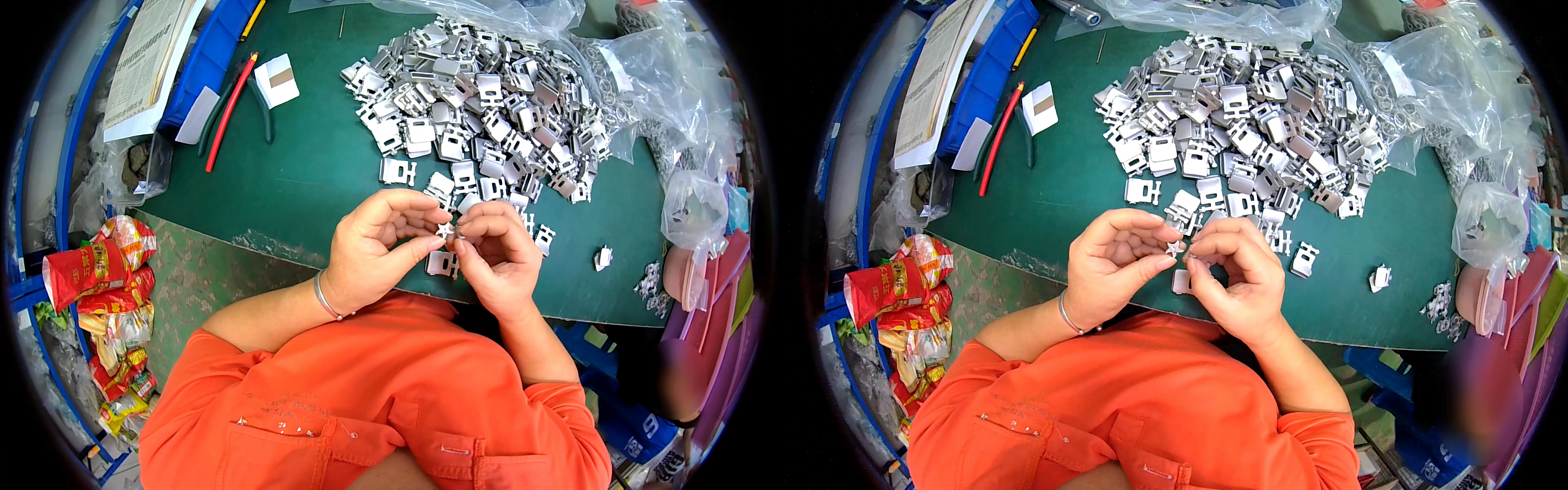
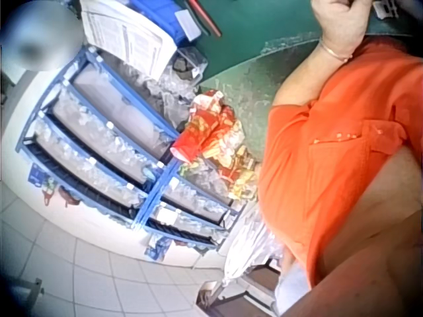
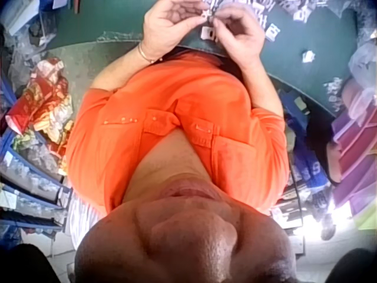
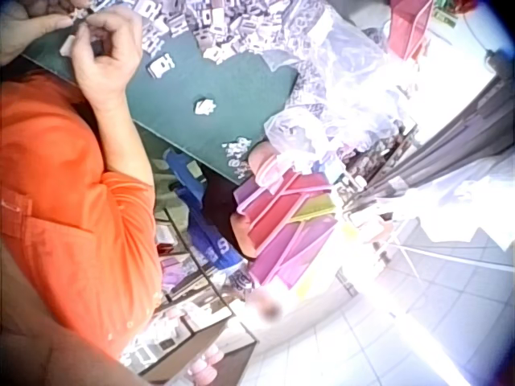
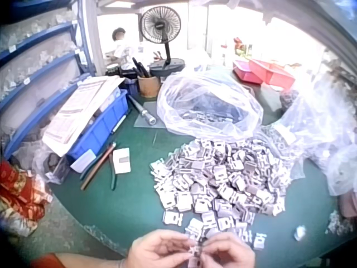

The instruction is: The person assembles small metal hardware components by hand at a green workbench. They pick up individual pieces from a large pile, fit them together, and place the assembled units into a clear plastic bag. The person also handles a small bowl of screws and other loose parts during the process.

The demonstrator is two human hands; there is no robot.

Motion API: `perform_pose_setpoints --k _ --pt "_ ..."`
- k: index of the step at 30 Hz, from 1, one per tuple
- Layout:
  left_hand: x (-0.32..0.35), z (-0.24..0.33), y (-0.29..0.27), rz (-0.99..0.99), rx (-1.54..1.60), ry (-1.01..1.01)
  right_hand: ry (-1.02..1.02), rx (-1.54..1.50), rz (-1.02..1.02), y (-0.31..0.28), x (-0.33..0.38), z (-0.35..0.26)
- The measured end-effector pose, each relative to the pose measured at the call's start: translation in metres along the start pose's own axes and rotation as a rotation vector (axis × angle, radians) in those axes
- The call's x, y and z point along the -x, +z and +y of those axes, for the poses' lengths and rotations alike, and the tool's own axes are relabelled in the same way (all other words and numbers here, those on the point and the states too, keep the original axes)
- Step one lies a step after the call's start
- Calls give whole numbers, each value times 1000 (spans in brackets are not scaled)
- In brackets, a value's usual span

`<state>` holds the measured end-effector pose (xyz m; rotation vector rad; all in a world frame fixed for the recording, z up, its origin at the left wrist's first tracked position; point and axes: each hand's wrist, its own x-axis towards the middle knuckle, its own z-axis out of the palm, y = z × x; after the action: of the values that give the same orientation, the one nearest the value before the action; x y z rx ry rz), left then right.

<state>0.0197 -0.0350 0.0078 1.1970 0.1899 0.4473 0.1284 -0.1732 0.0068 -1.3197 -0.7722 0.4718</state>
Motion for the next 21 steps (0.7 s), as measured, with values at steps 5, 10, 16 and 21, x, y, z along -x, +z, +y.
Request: perform_pose_setpoints --k 5,10,16,21 --pt "0 0 -2 -31 -54 22 20 -100 -13 -1 0 3" --pt "-1 0 -2 -44 -29 17 56 -124 -5 1 0 -1" --pt "-1 0 1 -6 -23 9 38 -33 -23 -1 0 0" --pt "0 -1 0 -5 -76 17 11 -4 -16 -1 -1 0"
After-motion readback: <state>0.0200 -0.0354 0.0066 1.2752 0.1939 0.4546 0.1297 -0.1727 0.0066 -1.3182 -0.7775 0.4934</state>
